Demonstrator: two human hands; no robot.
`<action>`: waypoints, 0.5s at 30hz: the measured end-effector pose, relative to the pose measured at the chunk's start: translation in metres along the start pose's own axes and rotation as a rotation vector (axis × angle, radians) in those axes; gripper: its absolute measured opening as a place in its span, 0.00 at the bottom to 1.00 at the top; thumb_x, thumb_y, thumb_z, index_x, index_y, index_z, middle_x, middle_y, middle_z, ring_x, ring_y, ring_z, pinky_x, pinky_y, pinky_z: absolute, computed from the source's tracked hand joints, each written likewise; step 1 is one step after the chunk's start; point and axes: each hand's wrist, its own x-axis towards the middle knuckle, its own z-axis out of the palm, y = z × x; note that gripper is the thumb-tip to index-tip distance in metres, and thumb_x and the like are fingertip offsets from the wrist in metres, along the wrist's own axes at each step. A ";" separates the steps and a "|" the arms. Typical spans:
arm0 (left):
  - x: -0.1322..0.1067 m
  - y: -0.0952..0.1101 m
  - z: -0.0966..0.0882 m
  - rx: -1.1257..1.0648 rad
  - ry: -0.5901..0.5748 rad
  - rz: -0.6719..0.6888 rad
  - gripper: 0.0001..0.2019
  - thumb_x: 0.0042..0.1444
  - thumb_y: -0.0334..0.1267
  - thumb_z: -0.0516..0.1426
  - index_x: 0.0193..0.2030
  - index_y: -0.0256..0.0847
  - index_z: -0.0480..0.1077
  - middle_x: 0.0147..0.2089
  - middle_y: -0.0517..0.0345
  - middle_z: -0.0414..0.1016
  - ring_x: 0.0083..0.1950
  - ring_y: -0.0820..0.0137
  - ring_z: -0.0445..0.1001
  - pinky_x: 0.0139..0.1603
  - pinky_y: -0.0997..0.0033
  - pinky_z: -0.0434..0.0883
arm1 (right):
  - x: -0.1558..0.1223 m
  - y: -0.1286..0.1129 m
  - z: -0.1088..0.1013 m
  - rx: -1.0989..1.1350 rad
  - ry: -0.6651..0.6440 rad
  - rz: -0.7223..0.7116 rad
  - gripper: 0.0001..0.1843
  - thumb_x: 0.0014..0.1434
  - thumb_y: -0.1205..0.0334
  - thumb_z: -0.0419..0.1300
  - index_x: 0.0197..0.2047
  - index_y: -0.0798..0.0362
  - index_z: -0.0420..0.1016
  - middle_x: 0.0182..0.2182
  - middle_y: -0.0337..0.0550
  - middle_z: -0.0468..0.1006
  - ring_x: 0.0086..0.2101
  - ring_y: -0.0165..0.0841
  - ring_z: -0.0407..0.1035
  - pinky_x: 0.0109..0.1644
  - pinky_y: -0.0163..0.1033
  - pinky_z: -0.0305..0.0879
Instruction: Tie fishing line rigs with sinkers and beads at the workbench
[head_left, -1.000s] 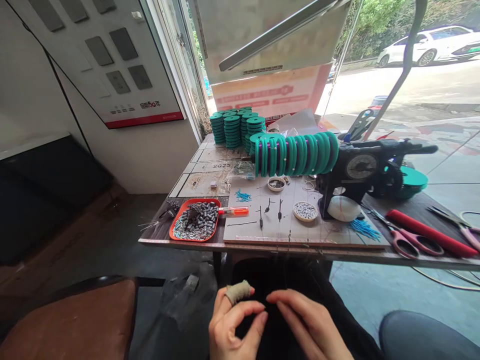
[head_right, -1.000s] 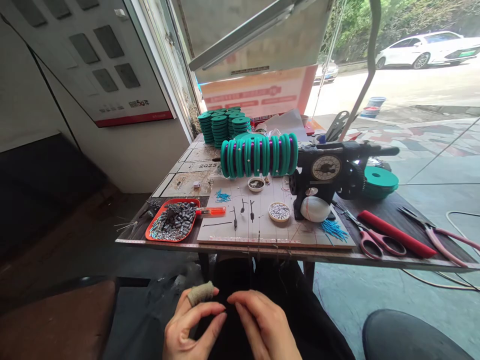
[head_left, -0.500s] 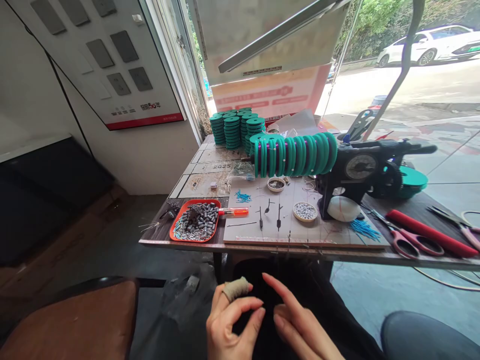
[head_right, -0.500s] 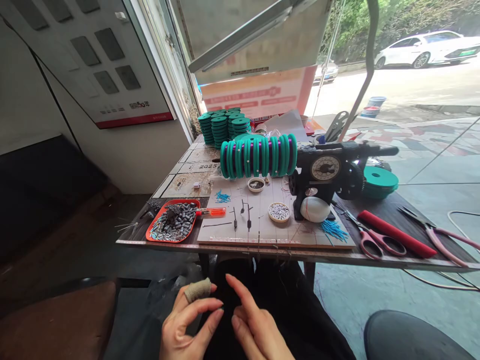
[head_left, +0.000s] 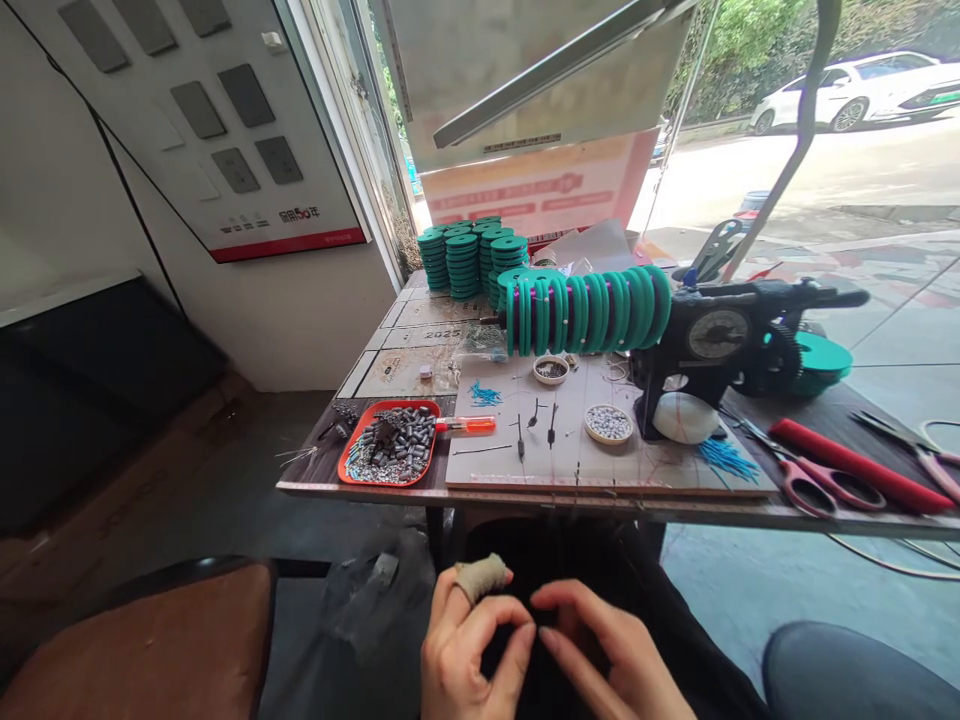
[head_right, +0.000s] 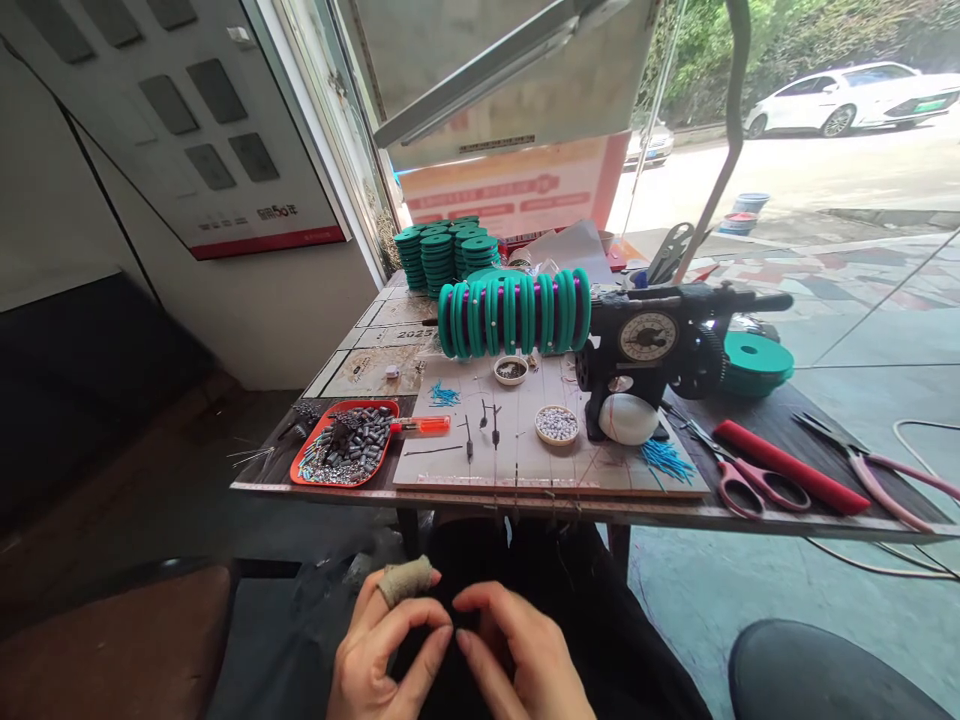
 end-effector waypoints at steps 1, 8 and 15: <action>0.000 0.001 0.000 0.027 0.014 0.017 0.02 0.50 0.34 0.60 0.28 0.45 0.75 0.40 0.57 0.76 0.45 0.69 0.71 0.46 0.78 0.66 | 0.000 0.001 -0.001 -0.027 0.025 -0.025 0.09 0.63 0.63 0.50 0.38 0.56 0.70 0.24 0.39 0.68 0.24 0.26 0.64 0.28 0.27 0.61; 0.003 0.005 0.001 0.177 0.083 0.132 0.02 0.49 0.36 0.62 0.27 0.46 0.74 0.39 0.60 0.76 0.44 0.71 0.70 0.48 0.79 0.65 | -0.001 -0.001 -0.007 -0.125 0.103 -0.131 0.06 0.62 0.66 0.54 0.35 0.54 0.71 0.26 0.39 0.67 0.26 0.24 0.66 0.29 0.25 0.62; -0.004 0.001 0.003 0.255 0.099 0.184 0.01 0.48 0.36 0.62 0.29 0.47 0.75 0.41 0.61 0.75 0.45 0.69 0.68 0.50 0.76 0.64 | 0.000 -0.002 -0.003 -0.202 0.222 -0.286 0.05 0.60 0.71 0.53 0.34 0.55 0.69 0.26 0.41 0.66 0.26 0.27 0.64 0.27 0.29 0.61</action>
